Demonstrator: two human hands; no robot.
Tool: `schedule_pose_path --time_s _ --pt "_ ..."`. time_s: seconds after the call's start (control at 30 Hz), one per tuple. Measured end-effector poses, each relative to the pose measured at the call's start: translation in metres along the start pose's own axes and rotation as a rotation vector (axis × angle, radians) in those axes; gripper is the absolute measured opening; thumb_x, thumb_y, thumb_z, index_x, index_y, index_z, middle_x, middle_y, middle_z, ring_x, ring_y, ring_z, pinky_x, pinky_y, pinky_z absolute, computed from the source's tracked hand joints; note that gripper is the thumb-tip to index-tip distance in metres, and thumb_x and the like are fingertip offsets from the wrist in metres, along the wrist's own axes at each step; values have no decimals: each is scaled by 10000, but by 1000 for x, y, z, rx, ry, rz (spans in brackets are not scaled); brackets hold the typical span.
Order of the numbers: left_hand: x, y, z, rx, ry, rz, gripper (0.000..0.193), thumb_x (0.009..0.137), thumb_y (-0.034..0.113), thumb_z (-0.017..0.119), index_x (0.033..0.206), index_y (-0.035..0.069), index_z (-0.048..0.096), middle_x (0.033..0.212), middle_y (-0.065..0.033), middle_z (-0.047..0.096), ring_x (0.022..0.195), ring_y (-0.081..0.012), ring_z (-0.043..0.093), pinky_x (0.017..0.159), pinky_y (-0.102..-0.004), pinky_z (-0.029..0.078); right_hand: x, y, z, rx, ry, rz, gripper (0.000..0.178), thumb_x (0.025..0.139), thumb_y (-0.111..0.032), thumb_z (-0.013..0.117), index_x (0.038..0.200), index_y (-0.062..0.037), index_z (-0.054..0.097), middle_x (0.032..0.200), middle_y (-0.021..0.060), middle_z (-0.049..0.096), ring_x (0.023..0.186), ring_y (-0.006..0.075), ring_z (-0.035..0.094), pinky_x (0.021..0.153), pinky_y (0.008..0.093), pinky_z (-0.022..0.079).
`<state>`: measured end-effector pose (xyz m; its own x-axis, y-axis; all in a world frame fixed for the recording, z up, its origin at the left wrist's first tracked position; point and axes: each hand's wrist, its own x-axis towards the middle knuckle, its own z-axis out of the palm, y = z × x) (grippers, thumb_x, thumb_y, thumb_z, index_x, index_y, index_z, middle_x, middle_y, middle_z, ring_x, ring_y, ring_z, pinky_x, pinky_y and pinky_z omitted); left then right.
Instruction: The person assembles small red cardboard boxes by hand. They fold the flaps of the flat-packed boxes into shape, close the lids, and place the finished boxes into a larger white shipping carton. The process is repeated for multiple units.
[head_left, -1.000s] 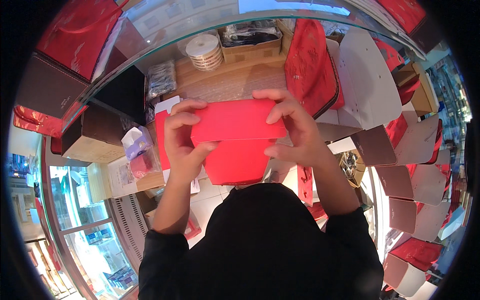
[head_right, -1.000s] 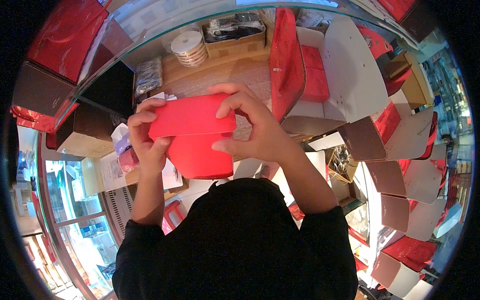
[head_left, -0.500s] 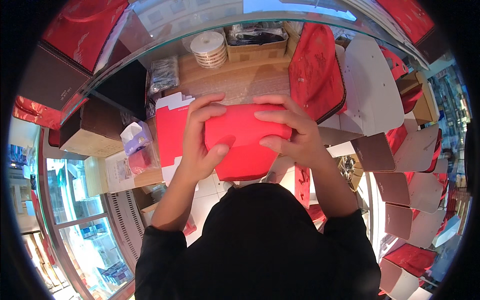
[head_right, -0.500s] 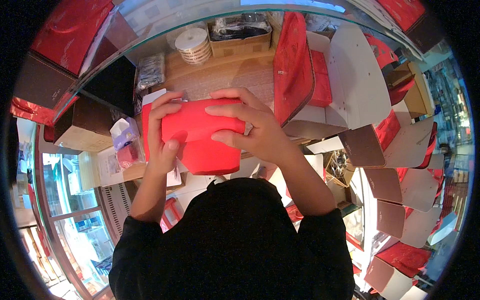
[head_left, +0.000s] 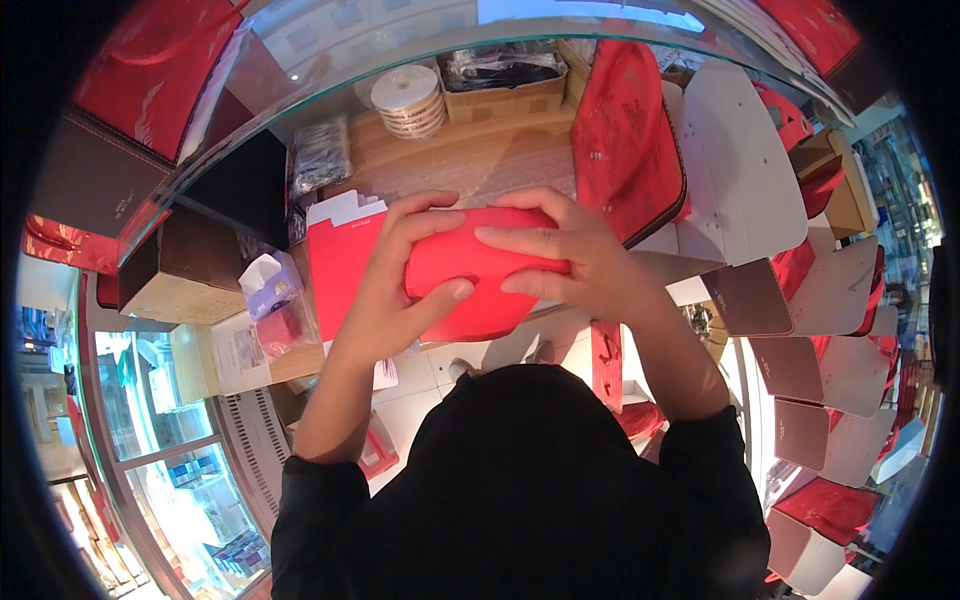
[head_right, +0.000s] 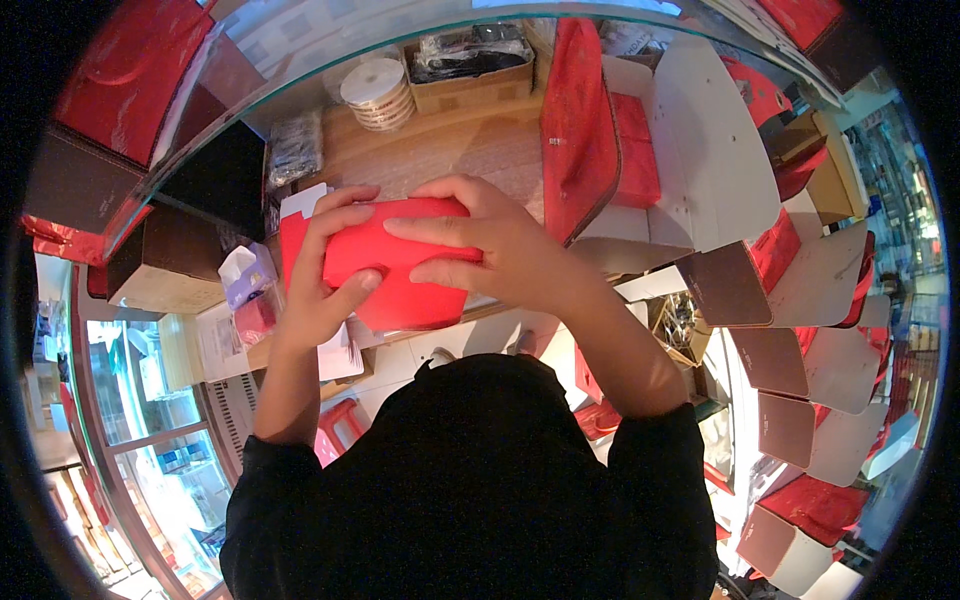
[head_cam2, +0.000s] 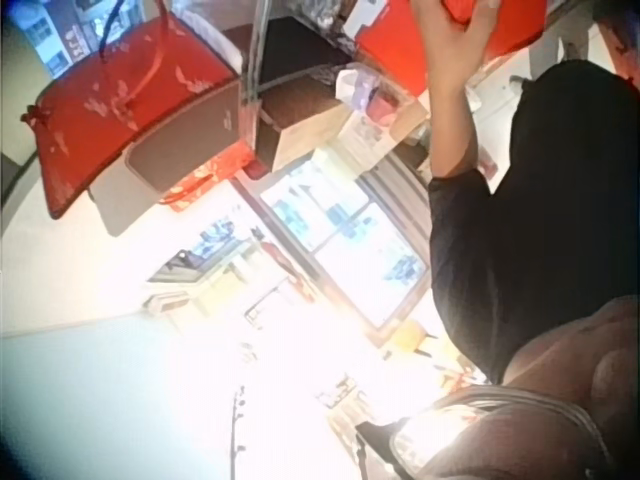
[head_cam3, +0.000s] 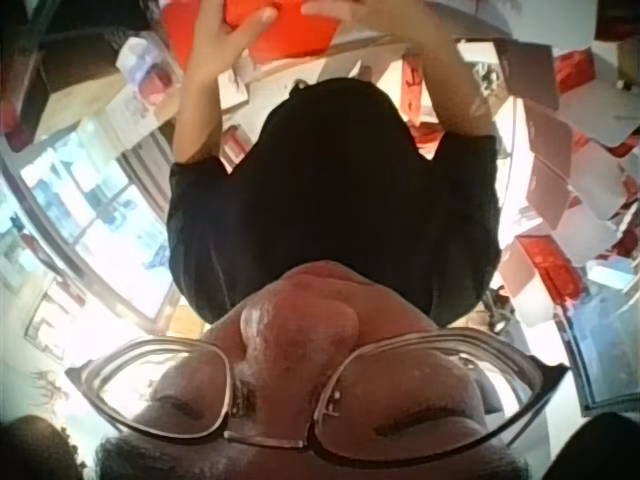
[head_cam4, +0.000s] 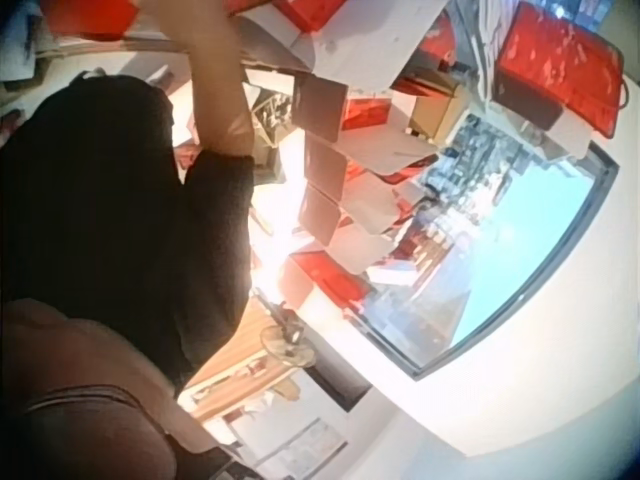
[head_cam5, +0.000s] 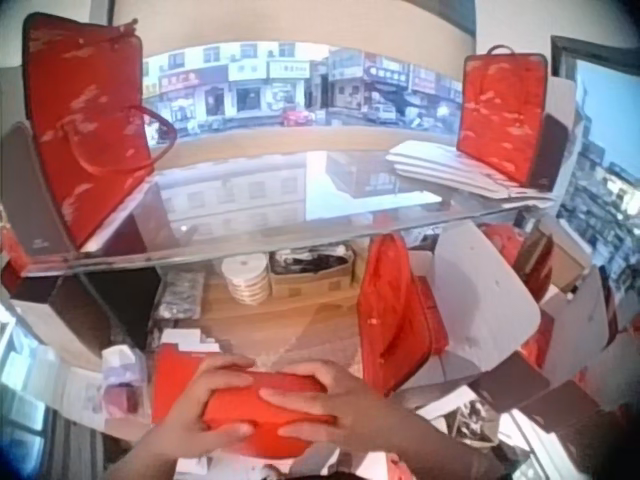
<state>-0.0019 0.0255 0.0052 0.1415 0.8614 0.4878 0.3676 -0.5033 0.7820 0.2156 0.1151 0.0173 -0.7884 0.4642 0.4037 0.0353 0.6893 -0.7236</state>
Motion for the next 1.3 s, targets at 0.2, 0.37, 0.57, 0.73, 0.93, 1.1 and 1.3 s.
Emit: schedule_pose_path --time_s 0.2,0.37,0.57,0.73,0.93,1.1,1.3 --pt "-1 -6 3 25 69 102 429 695 143 790 1070 72 594 1260 -173 490 1162 -302 488 945 -390 407 -3 4 4 -81 53 -177 427 747 -138 724 1167 -160 647 1297 133 498 1132 287 505 910 367 422" --pt "1 -3 5 43 87 60 374 706 138 783 1034 64 621 1237 -174 513 1149 -293 505 932 -385 416 -3 5 6 -78 63 -166 450 732 -125 731 1171 -160 642 1308 141 491 1128 294 508 912 377 422" --pt "-2 -2 4 4 51 31 379 727 168 770 1062 60 631 1247 -176 506 1152 -287 500 939 -376 410 -4 5 4 -102 45 -198 447 746 -120 714 1185 -151 633 1314 138 483 1133 298 504 919 376 421" --pt "-3 -6 -2 10 0 19 384 730 203 771 1054 57 626 1251 -163 503 1155 -282 497 950 -371 401 -6 3 4 -124 -43 -110 436 804 -205 675 1231 -161 598 1311 149 471 1158 323 479 960 389 399" --pt "-1 0 -7 8 -11 -21 463 706 243 788 1083 57 594 1230 -149 520 1131 -271 517 931 -363 416 -3 -10 -2 -113 -93 -28 471 825 -254 658 1255 -88 563 1289 177 481 1156 326 484 970 388 397" --pt "-1 4 -3 20 51 -22 504 671 250 811 1075 46 591 1185 -147 550 1090 -275 547 899 -359 441 -5 -7 3 -122 -43 -105 515 786 -176 698 1272 -89 552 1312 125 479 1144 301 494 941 373 422" --pt "-2 1 -7 104 -4 10 524 654 226 819 1082 37 582 1161 -146 563 1069 -273 562 889 -361 450 -6 -9 1 -125 -107 -50 543 791 -206 697 1293 -87 526 1304 136 486 1126 304 509 937 379 424"
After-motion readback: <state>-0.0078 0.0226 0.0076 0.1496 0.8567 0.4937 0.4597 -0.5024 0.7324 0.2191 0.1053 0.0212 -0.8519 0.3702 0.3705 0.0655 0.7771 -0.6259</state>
